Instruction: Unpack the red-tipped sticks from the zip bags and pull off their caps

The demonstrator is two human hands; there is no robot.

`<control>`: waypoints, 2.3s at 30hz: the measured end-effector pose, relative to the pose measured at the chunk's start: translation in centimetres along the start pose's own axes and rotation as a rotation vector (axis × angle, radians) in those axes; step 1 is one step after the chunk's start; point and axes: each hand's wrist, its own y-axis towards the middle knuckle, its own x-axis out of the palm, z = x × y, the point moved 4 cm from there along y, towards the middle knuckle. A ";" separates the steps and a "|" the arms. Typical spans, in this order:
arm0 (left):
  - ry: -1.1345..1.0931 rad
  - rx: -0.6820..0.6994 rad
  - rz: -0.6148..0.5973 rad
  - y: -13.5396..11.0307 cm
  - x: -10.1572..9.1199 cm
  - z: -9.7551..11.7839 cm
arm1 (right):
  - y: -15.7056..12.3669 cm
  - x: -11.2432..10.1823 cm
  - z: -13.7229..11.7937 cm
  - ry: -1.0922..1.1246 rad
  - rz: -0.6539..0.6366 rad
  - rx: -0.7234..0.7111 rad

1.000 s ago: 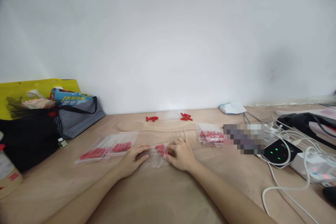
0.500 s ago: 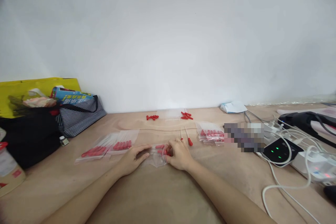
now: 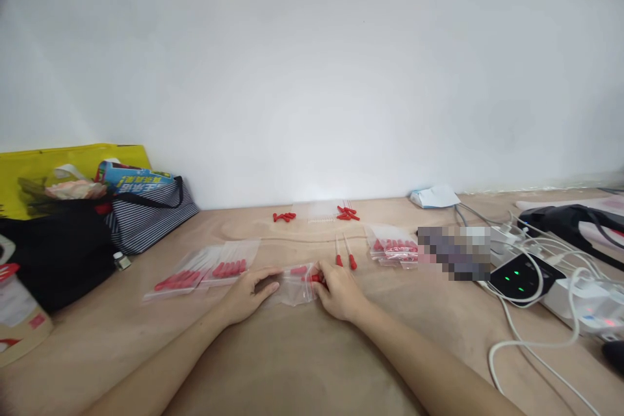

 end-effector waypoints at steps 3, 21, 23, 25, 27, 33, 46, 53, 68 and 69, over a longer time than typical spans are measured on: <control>0.003 -0.002 -0.001 0.1 0.0 -0.2 | 0.4 -0.6 0.6 0.102 0.056 0.056; 0.026 -0.030 0.000 0.1 -0.1 -0.4 | 1.1 -7.0 4.3 -0.126 0.545 -0.124; 0.029 -0.029 -0.001 0.1 -0.1 -0.4 | 0.9 -5.7 4.0 -0.277 0.502 -0.223; 0.039 -0.030 -0.003 0.2 -0.1 -0.3 | 0.6 -4.8 3.9 -0.413 0.465 -0.300; 0.043 -0.031 -0.007 0.2 -0.1 -0.3 | 0.5 -4.0 3.8 -0.523 0.415 -0.351; 0.057 -0.040 -0.012 0.2 -0.1 -0.3 | 1.0 -2.3 2.9 -0.652 0.246 -0.326; 0.051 -0.024 -0.008 0.1 -0.1 -0.3 | 0.4 -2.5 2.2 -0.711 0.149 -0.223; 0.047 -0.005 0.001 0.1 -0.1 -0.1 | -0.1 -2.5 2.5 -0.672 0.224 -0.293; 0.065 -0.012 -0.006 0.1 -0.1 0.0 | -0.4 -3.2 1.6 -0.559 0.268 -0.179; 0.068 -0.013 -0.009 0.1 0.0 0.0 | -0.4 -3.1 1.4 -0.520 0.270 -0.170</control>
